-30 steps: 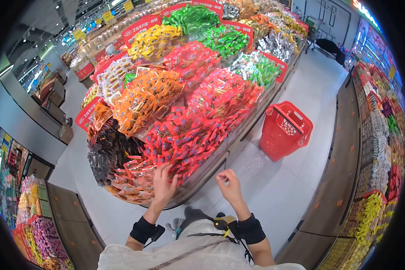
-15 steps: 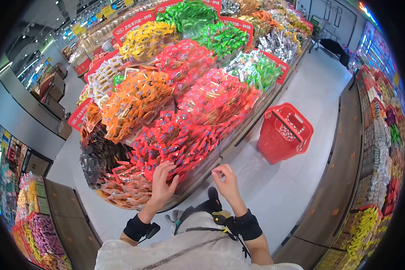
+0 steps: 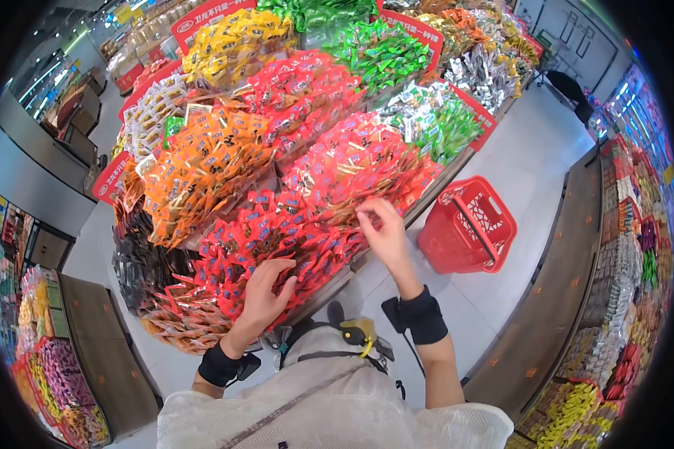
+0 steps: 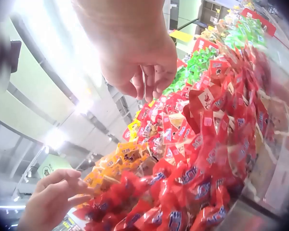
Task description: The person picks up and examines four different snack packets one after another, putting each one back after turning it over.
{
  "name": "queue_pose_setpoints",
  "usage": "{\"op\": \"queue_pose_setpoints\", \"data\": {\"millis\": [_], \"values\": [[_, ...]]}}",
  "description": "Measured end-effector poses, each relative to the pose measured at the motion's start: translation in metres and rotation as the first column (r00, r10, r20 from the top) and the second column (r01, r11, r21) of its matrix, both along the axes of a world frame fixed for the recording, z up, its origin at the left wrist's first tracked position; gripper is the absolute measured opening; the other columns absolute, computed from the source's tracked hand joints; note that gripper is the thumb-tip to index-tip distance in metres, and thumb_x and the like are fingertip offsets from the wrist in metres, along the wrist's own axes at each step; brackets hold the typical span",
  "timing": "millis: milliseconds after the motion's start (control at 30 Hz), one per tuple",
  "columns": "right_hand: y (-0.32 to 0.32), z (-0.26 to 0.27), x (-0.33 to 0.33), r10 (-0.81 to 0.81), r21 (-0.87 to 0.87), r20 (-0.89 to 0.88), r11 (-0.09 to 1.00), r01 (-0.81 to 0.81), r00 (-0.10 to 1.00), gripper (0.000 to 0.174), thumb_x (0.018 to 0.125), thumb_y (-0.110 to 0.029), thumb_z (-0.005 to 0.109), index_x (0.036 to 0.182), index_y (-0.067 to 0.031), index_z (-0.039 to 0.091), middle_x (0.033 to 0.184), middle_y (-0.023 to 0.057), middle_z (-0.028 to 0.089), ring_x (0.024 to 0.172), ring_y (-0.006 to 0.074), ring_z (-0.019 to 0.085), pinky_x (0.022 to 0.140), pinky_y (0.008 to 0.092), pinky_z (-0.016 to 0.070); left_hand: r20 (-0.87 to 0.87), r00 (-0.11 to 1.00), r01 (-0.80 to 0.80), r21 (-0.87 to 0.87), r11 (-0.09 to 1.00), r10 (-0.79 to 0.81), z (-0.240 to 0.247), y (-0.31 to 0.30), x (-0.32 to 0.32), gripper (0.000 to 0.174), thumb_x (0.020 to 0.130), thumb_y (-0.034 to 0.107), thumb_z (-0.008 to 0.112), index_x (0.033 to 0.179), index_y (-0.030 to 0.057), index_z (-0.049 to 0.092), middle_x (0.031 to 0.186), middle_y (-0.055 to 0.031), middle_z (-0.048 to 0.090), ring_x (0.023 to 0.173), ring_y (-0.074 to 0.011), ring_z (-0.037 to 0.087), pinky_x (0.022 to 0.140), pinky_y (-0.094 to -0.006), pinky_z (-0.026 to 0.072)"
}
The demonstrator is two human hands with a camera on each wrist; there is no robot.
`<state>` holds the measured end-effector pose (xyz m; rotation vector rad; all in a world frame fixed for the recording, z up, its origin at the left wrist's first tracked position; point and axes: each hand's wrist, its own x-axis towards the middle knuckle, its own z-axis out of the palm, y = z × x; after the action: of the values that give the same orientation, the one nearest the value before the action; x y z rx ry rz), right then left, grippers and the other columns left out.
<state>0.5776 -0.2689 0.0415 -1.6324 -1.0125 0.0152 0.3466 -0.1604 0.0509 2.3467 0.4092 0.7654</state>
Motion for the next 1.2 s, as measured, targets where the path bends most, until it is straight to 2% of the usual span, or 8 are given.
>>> {"op": "queue_pose_setpoints", "data": {"millis": [133,233,367,600,733,767,900,1200], "values": [[0.030,0.018,0.033,0.049,-0.010,0.085,0.999,-0.048,0.995,0.009,0.078,-0.004,0.061,0.087,-0.0042,0.060,0.085,0.0061,0.057,0.073,0.0150,0.056,0.059,0.0248,0.0457,0.024,0.999,-0.045,0.012,0.999,0.045,0.002,0.000,0.002,0.024,0.073,0.005,0.063,0.097,0.0032,0.057,0.094,-0.0111,0.060,0.088,-0.0286,0.057,0.078,-0.0367,0.0448],[0.056,0.030,0.052,0.148,-0.161,0.139,0.979,-0.125,0.979,0.015,0.076,-0.006,0.061,0.091,-0.0042,0.061,0.086,0.0084,0.057,0.083,0.0220,0.055,0.073,0.0301,0.0451,0.023,0.997,-0.069,0.000,0.998,0.069,0.004,-0.002,0.002,0.023,0.072,0.003,0.063,0.095,0.0029,0.058,0.092,-0.0106,0.061,0.085,-0.0281,0.058,0.075,-0.0357,0.0456],[0.094,0.030,0.075,0.319,-0.252,0.395,0.939,-0.232,0.861,0.020,0.074,-0.009,0.063,0.093,-0.0058,0.062,0.086,0.0073,0.059,0.091,0.0257,0.052,0.081,0.0358,0.0423,0.062,0.988,-0.142,0.040,0.989,0.139,0.008,-0.007,0.008,0.023,0.072,0.001,0.063,0.094,0.0028,0.058,0.090,-0.0105,0.061,0.084,-0.0272,0.059,0.074,-0.0345,0.0459],[0.122,0.027,0.092,0.632,-0.602,0.557,0.754,-0.263,0.539,0.009,0.069,-0.007,0.063,0.078,-0.0095,0.061,0.084,0.0023,0.059,0.088,0.0222,0.054,0.074,0.0362,0.0442,0.047,0.948,-0.316,0.006,0.949,0.316,0.007,-0.026,0.039,0.022,0.072,0.000,0.063,0.094,0.0031,0.058,0.089,-0.0098,0.061,0.082,-0.0265,0.059,0.073,-0.0338,0.0458],[0.128,0.019,0.120,0.569,-0.498,0.645,0.819,-0.284,0.510,0.006,0.069,-0.006,0.062,0.074,-0.0082,0.060,0.078,0.0054,0.059,0.082,0.0241,0.056,0.071,0.0366,0.0451,0.030,0.925,-0.379,-0.016,0.925,0.379,0.003,-0.035,0.064,0.021,0.072,0.000,0.063,0.093,0.0030,0.059,0.088,-0.0096,0.061,0.082,-0.0260,0.058,0.072,-0.0331,0.0454],[0.130,0.018,0.130,0.582,-0.482,0.633,0.812,-0.328,0.510,0.009,0.068,-0.005,0.061,0.076,-0.0072,0.059,0.076,0.0075,0.059,0.080,0.0263,0.056,0.070,0.0375,0.0450,0.037,0.925,-0.379,0.021,0.925,0.378,0.003,-0.037,0.069,0.022,0.074,-0.006,0.061,0.095,0.0007,0.058,0.086,-0.0098,0.061,0.078,-0.0208,0.060,0.069,-0.0272,0.0481],[0.122,0.039,0.143,0.704,-0.565,0.426,0.698,-0.441,0.569,0.008,0.070,-0.010,0.060,0.076,-0.0043,0.058,0.079,0.0136,0.061,0.078,0.0339,0.058,0.068,0.0437,0.0461,0.040,0.900,-0.432,-0.046,0.901,0.434,-0.001,-0.043,0.089,0.021,0.072,-0.001,0.063,0.093,0.0027,0.059,0.088,-0.0098,0.060,0.082,-0.0261,0.058,0.072,-0.0335,0.0453],[0.139,0.023,0.160,0.802,-0.642,0.456,0.596,-0.482,0.385,0.009,0.069,-0.009,0.061,0.077,-0.0074,0.061,0.079,0.0098,0.061,0.078,0.0300,0.058,0.067,0.0400,0.0464,0.032,0.852,-0.521,-0.019,0.853,0.522,-0.008,-0.043,0.121,0.023,0.074,-0.004,0.062,0.096,0.0012,0.058,0.087,-0.0112,0.060,0.082,-0.0241,0.059,0.071,-0.0307,0.0476]]}}
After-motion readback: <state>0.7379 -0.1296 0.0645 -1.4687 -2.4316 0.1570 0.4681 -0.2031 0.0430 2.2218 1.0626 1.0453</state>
